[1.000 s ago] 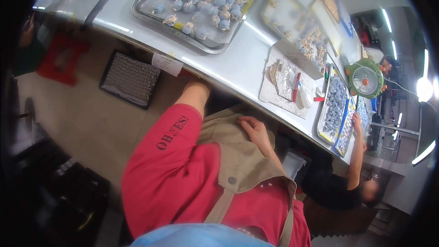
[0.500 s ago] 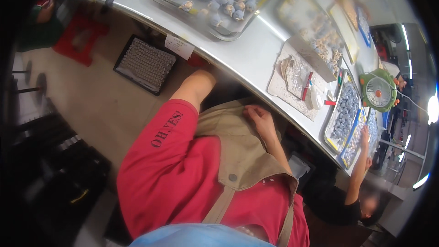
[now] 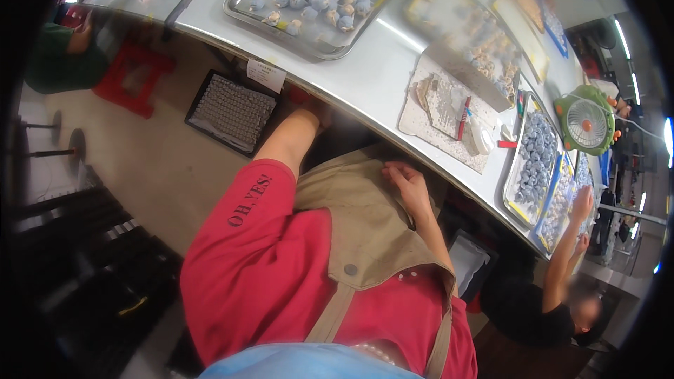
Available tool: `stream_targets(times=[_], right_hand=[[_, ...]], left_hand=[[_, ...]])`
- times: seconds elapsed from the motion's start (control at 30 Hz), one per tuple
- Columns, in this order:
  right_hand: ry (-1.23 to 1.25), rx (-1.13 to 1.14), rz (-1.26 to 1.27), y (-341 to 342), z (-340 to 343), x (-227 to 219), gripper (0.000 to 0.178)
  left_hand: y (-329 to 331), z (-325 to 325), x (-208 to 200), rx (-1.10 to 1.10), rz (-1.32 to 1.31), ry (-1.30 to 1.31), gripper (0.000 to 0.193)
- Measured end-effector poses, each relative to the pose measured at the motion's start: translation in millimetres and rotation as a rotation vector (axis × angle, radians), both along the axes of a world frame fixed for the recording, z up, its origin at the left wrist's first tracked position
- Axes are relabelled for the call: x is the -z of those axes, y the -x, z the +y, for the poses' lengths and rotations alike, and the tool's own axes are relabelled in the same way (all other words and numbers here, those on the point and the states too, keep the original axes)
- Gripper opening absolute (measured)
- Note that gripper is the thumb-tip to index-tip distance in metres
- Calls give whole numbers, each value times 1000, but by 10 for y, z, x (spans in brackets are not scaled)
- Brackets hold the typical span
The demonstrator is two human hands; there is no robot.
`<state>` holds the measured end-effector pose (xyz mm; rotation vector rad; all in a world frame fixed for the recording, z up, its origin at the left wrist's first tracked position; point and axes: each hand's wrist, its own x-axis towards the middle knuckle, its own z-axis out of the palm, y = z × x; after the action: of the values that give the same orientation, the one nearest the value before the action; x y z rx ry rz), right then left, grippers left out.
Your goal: The person assembles small decorative items by applying glue to a light blue ball and attaching a small white piece. They repeat this process for multiple items, placing the finished pieces onto a tray.
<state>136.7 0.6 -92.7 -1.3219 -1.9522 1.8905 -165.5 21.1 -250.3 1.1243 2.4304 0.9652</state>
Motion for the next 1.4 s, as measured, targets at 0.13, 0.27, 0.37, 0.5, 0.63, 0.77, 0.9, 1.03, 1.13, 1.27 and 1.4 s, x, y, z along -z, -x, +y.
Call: stream_targets(times=[0.13, 0.27, 0.37, 0.5, 0.63, 0.77, 0.9, 1.03, 1.13, 1.27, 1.4], right_hand=[[-7, -19, -23, -2, -1, -3, 31], [25, -35, -41, 46, 20, 31, 32], [131, 62, 10, 75, 110, 122, 33], [84, 181, 171, 30, 558, 958, 39], [299, 306, 336, -47, 797, 1397, 43], [477, 375, 324, -60, 738, 1314, 46], [490, 451, 316, -82, 613, 1015, 54], [455, 554, 309, -3, 531, 791, 54], [281, 415, 372, -884, 890, 1946, 40], [-174, -48, -157, 20, 447, 584, 36], [-151, -418, -83, 210, 182, -336, 32]], left_hand=[[75, 45, 53, -12, 5, 18, 32], [-47, 4, 90, -3, 10, 71, 33], [-96, -70, 97, 8, -2, 98, 33], [15, -274, 142, -7, -13, 155, 33], [268, -163, 178, -50, -14, 190, 33], [243, -127, 234, -57, -11, 241, 33], [69, -5, 298, -30, 13, 305, 33], [-63, 23, 360, -22, 23, 344, 34], [-51, 99, 305, 44, -15, 313, 34], [11, -362, 152, 88, -94, 284, 34], [-397, -984, -630, 331, -368, 147, 34]])
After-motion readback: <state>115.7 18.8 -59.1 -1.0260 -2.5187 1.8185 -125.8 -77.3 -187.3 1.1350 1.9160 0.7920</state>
